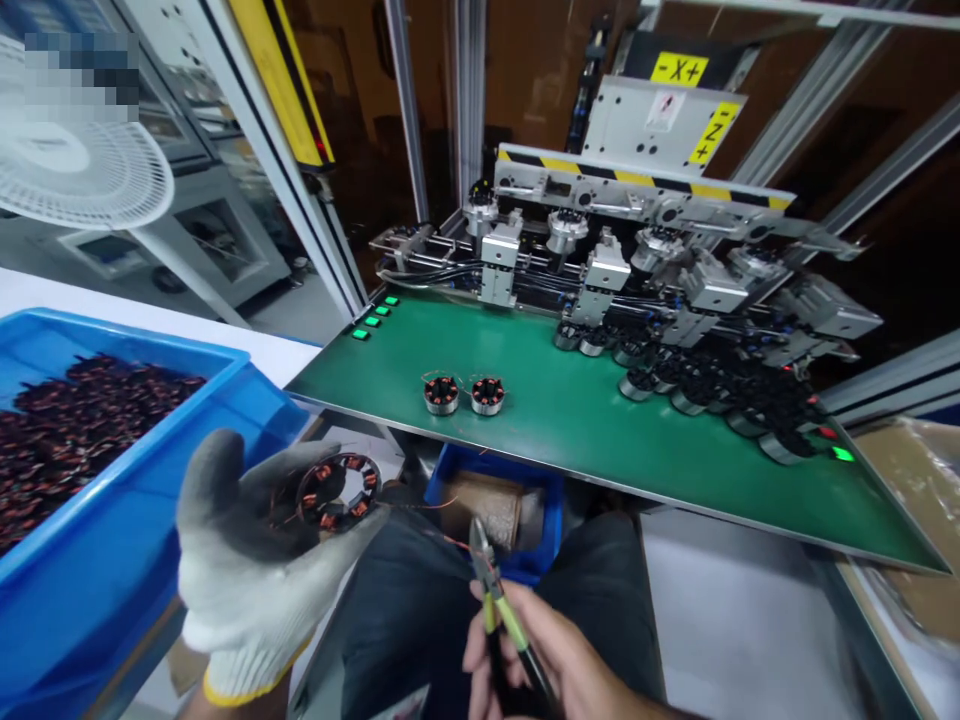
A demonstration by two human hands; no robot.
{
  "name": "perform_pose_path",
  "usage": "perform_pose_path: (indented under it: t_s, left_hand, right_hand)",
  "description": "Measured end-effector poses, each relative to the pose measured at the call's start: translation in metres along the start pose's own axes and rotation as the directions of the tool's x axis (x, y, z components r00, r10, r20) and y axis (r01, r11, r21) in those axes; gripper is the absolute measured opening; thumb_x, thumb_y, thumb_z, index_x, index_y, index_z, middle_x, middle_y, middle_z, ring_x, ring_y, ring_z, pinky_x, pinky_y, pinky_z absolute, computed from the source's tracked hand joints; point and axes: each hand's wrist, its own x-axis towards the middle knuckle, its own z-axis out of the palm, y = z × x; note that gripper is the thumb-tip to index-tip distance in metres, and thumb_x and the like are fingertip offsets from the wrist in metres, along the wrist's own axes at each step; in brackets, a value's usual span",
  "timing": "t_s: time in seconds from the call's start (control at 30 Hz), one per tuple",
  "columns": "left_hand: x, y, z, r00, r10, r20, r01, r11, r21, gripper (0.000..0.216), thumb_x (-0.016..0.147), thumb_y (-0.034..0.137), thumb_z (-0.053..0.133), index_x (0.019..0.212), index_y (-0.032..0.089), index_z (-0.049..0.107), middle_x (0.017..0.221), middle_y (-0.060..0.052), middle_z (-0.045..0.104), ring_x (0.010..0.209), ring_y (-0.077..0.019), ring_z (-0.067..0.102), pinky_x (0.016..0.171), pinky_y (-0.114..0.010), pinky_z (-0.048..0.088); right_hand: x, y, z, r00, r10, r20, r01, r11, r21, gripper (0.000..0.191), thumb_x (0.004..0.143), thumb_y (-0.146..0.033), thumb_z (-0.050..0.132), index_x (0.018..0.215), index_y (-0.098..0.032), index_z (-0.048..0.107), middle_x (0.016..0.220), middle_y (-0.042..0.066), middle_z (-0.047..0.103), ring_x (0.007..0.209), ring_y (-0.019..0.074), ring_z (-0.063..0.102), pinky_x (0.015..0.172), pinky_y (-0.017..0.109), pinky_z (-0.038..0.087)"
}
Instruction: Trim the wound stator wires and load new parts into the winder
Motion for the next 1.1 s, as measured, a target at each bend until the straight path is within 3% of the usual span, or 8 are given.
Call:
perform_pose_path:
  t_s: [0.13,0.37,0.47,0.57,0.67,0.77,0.93,1.1]
  left_hand:
    - [-0.004,-0.001,0.002,0.998,-0.016,0.053,0.016,1.000,-0.004,0.110,0.056,0.013,0.092,0.148,0.052,0.046,0.106,0.009,0.078,0.084,-0.0163,0.077,0.069,-0.026,0.068]
    - [-0.011,-0.001,-0.004,0.997,-0.070,0.029,0.069,0.996,0.054,0.100,0.062,0.038,0.092,0.148,0.057,0.045,0.107,0.011,0.079,0.087,-0.0199,0.078,0.072,-0.031,0.070]
    - [-0.012,-0.001,-0.003,0.996,-0.083,0.034,0.082,0.996,0.033,0.103,0.058,0.031,0.093,0.146,0.057,0.047,0.106,0.010,0.079,0.086,-0.0192,0.078,0.070,-0.029,0.070]
    - [-0.009,-0.003,-0.003,0.995,-0.081,0.057,0.082,0.997,-0.003,0.114,0.050,0.015,0.095,0.148,0.050,0.048,0.104,0.008,0.079,0.083,-0.0183,0.078,0.068,-0.026,0.069]
    - [-0.003,-0.006,-0.002,0.989,-0.118,0.091,0.120,0.993,-0.013,0.118,0.049,0.015,0.097,0.150,0.044,0.045,0.104,0.004,0.079,0.086,-0.0214,0.078,0.071,-0.030,0.069]
    - [0.004,-0.008,-0.002,0.970,-0.161,0.181,0.166,0.986,-0.014,0.111,0.057,0.020,0.095,0.152,0.038,0.040,0.110,0.000,0.078,0.099,-0.0259,0.077,0.082,-0.037,0.069]
    - [0.010,-0.004,-0.002,0.847,-0.229,0.481,0.204,0.973,0.104,0.099,0.066,0.021,0.086,0.151,0.028,0.036,0.110,-0.004,0.076,0.100,-0.0241,0.076,0.088,-0.035,0.066]
    - [-0.001,-0.006,-0.002,0.710,-0.208,0.673,0.026,0.963,0.270,0.102,0.066,0.014,0.071,0.157,0.029,0.028,0.119,-0.004,0.075,0.108,-0.0240,0.075,0.097,-0.034,0.062]
  right_hand:
    - [0.013,0.001,-0.003,0.996,-0.063,0.067,0.061,0.998,0.024,0.113,0.062,-0.047,0.098,0.156,-0.030,0.037,0.119,0.010,0.056,0.107,0.0234,0.063,0.094,0.041,0.053]
    - [0.015,-0.022,0.001,0.992,-0.109,0.069,0.116,0.987,-0.115,0.063,0.079,-0.033,0.078,0.136,-0.021,0.055,0.114,0.010,0.058,0.098,0.0191,0.062,0.090,0.037,0.054]
    - [0.016,-0.025,0.006,0.990,-0.137,0.025,0.139,0.983,-0.121,0.036,0.080,-0.025,0.072,0.113,-0.019,0.059,0.096,0.004,0.056,0.077,0.0114,0.058,0.071,0.026,0.052]
    - [0.015,-0.028,0.008,0.993,-0.118,-0.022,0.112,0.976,-0.188,0.020,0.082,-0.022,0.070,0.095,-0.019,0.055,0.079,-0.003,0.048,0.060,0.0057,0.045,0.053,0.018,0.039]
    - [0.008,-0.039,0.000,0.994,-0.085,-0.070,0.069,0.977,-0.203,0.025,0.088,-0.026,0.068,0.110,-0.019,0.057,0.085,-0.001,0.052,0.061,0.0061,0.046,0.055,0.019,0.042]
    - [-0.001,-0.061,-0.016,0.984,-0.135,-0.113,0.100,0.958,-0.269,0.051,0.094,-0.029,0.065,0.142,-0.023,0.048,0.110,0.009,0.058,0.082,0.0133,0.061,0.074,0.029,0.055]
    - [0.000,-0.114,-0.031,0.974,-0.221,-0.055,0.152,0.813,-0.562,0.067,0.091,-0.011,0.059,0.154,-0.024,0.041,0.132,0.014,0.061,0.109,0.0190,0.064,0.098,0.038,0.055]
    - [0.026,-0.139,-0.016,0.962,-0.246,0.120,0.267,0.743,-0.614,0.075,0.084,-0.005,0.057,0.155,-0.021,0.042,0.137,0.015,0.063,0.115,0.0202,0.066,0.099,0.037,0.056]
